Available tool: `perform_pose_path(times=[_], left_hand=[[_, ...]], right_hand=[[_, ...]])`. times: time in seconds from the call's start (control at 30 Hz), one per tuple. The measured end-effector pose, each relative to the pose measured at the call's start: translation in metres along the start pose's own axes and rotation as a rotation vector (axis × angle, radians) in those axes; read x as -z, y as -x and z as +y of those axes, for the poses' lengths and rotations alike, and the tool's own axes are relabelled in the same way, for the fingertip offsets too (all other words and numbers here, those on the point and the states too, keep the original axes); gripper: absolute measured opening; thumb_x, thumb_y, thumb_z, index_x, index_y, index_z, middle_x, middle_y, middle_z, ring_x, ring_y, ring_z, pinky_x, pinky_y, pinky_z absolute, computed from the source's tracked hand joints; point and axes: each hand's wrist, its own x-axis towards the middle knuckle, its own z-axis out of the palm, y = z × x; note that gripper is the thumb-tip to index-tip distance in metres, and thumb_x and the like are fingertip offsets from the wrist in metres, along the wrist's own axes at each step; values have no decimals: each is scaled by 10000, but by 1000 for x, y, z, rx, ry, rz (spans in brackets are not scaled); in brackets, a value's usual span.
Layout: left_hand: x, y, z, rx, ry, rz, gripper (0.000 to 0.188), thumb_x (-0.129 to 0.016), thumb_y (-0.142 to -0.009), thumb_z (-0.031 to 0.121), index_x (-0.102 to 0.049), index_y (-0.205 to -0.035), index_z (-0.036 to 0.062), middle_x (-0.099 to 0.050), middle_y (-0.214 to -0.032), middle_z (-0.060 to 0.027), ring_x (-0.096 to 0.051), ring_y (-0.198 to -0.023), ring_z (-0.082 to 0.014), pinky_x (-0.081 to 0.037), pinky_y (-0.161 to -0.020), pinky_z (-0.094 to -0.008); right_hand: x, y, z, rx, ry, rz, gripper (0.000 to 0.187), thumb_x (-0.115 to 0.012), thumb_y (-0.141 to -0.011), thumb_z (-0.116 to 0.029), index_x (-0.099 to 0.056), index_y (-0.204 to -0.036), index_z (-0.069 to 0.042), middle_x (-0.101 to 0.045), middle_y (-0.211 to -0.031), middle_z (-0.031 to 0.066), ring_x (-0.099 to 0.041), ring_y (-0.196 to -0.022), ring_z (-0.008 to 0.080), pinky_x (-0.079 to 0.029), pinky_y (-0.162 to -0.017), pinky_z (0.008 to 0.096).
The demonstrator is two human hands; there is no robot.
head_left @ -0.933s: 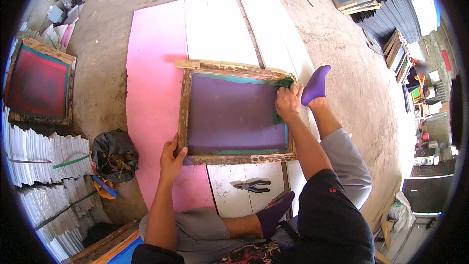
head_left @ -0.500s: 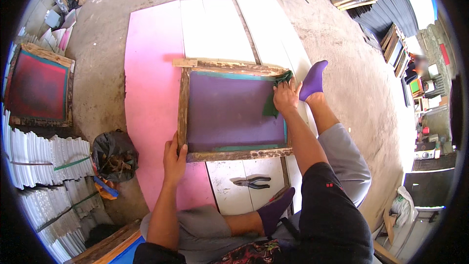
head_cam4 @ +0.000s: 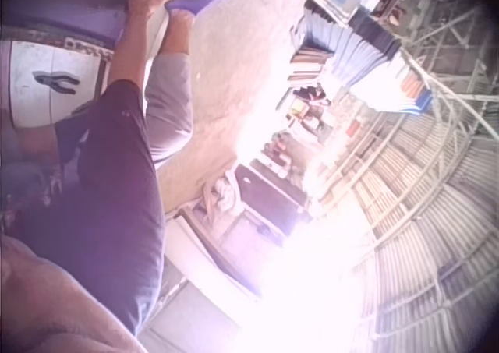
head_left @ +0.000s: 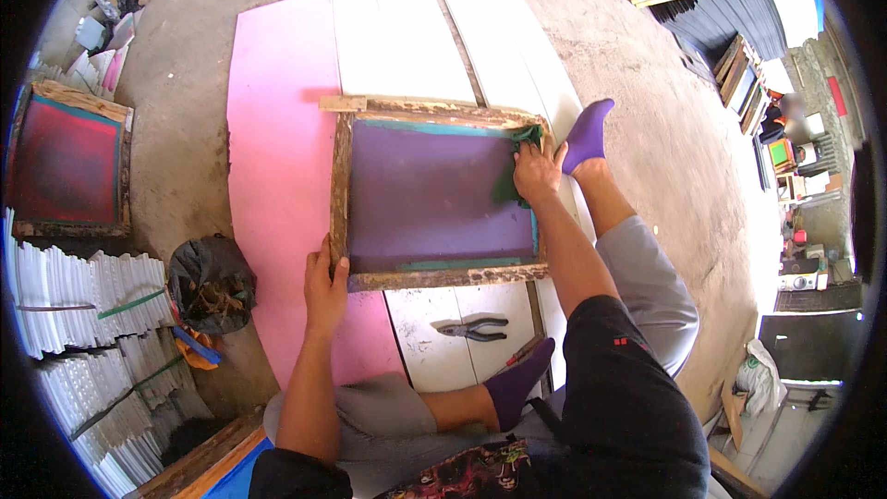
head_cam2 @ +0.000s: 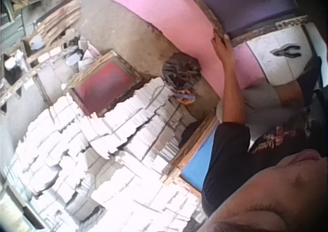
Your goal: The person wipes the purple surface of a wooden frame with a green cloth, then uses a utility knife to cut and apply masking tape along the frame edges. The person continues wiping and taping the frame.
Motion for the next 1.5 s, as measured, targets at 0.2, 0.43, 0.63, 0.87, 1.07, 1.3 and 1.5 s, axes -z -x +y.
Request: perform_pose_path(times=[0.2,0.43,0.63,0.87,1.07,1.3,1.5], left_hand=[[4,2,-9,-24,0,21,561,-580,-1027,245,-453,-1532,35,-556,-1120,-181,-581,-1039,-328,-478,-936,-401],[-3,-3,-6,-47,18,7,577,-593,-1022,278,-462,-1529,34,-559,-1082,-184,-588,-1010,-316,-483,-916,-386],[4,-2,-12,16,0,-3,569,-607,-1017,282,-483,-1518,44,-563,-1084,-171,-600,-989,-308,-495,-887,-387],[0,0,-12,-7,33,-1,574,-619,-1011,301,-495,-1511,49,-563,-1071,-160,-607,-983,-306,-499,-880,-393],[9,1,-9,27,43,-5,578,-627,-1005,303,-499,-1509,52,-566,-1070,-143,-612,-964,-287,-503,-871,-382],[4,-4,1,9,43,-23,582,-629,-999,296,-499,-1508,46,-569,-1072,-136,-615,-957,-274,-506,-865,-376],[8,0,-11,8,32,-10,589,-622,-1000,293,-484,-1517,47,-576,-1092,-145,-623,-984,-283,-506,-880,-384]], right_hand=[[42,114,-23,146,250,-415,326,-492,-984,-200,-699,-1211,-92,-739,-1168,142,-515,-1372,338,-217,-1188,670],[13,71,-1,-68,-293,31,418,-584,-902,-56,-665,-1307,-116,-651,-1157,175,-644,-1105,378,-576,-890,484],[-24,87,-48,431,-605,129,346,-600,-853,14,-693,-1185,-18,-663,-1011,198,-670,-960,414,-546,-813,535],[-14,35,-55,59,-560,294,442,-557,-815,64,-664,-1240,11,-632,-1101,240,-632,-1027,421,-529,-920,507],[29,72,-95,621,-677,-118,439,-594,-829,58,-666,-1256,-18,-627,-1138,236,-623,-1078,412,-534,-935,486],[14,19,-132,564,-653,165,412,-626,-855,23,-680,-1254,-66,-646,-1117,164,-636,-1048,376,-551,-879,445],[60,73,-160,1106,-392,-341,460,-624,-834,-29,-662,-1289,-79,-635,-1182,158,-616,-1129,348,-547,-934,457]])
